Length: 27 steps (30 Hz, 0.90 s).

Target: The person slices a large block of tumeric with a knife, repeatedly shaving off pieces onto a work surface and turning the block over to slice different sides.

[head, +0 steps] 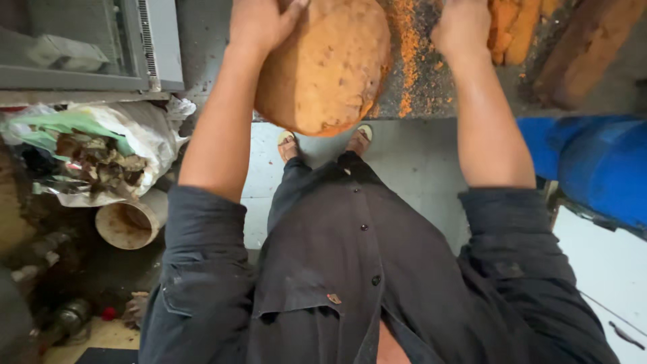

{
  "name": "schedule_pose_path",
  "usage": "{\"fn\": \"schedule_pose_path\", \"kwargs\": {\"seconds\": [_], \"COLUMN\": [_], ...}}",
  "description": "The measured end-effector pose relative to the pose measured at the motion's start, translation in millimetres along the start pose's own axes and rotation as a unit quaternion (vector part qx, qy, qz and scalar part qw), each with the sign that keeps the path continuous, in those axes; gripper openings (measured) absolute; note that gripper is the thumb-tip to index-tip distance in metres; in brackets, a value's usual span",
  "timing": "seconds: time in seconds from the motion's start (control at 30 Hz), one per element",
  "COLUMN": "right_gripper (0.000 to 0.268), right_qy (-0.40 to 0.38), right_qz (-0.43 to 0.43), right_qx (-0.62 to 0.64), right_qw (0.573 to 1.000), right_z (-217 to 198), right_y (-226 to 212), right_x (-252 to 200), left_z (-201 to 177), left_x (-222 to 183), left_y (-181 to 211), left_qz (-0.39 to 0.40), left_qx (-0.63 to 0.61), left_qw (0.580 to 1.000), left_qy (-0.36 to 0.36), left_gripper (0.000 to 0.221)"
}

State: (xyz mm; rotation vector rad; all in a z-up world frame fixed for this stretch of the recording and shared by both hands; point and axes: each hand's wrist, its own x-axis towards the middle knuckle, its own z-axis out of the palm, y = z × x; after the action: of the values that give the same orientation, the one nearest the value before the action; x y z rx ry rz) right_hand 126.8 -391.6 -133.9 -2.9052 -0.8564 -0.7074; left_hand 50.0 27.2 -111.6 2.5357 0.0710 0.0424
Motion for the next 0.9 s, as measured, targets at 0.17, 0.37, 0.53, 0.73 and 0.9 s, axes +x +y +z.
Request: {"fn": "schedule_pose_path", "kwargs": {"seconds": [0.17,0.37,0.53,0.73,0.9], "right_gripper": [0.021,0.043,0.046,0.052,0.053], "right_qy": [-0.167,-0.03,-0.039,-0.033,-0.03], "right_qz": [0.069,0.108,0.185,0.221,0.23], "right_qx": [0.007,0.23,0.289,0.328,0.335], "right_qw": [0.984,0.967,0.938,0.918,0.913], "right_z": [12.1,-63.9,-142.6,-145.8,-150.5], "right_y": [7.8,-38.0,-120.1,-194.4,-202.2], "right_x": [2.1,-2.8,-66.7,-101.5,-122.4], "left_z": [-18.0,17.5,9.5,20.2,23.0], "left_x": [-52.7,-72.3,-71.3,-69.7,-71.7], "left_y": [41.0,155.4,163.7,166.9,164.5], "left_qz": [-0.004,0.12,0.086,0.055,0.066], "left_qx": [0.042,0.112,0.125,0.136,0.13], "left_qw": [0.992,0.986,0.984,0.984,0.985], "left_qy": [0.121,-0.029,-0.095,-0.099,-0.089], "left_gripper": [0.065,0.071,0.07,0.065,0.063]}}
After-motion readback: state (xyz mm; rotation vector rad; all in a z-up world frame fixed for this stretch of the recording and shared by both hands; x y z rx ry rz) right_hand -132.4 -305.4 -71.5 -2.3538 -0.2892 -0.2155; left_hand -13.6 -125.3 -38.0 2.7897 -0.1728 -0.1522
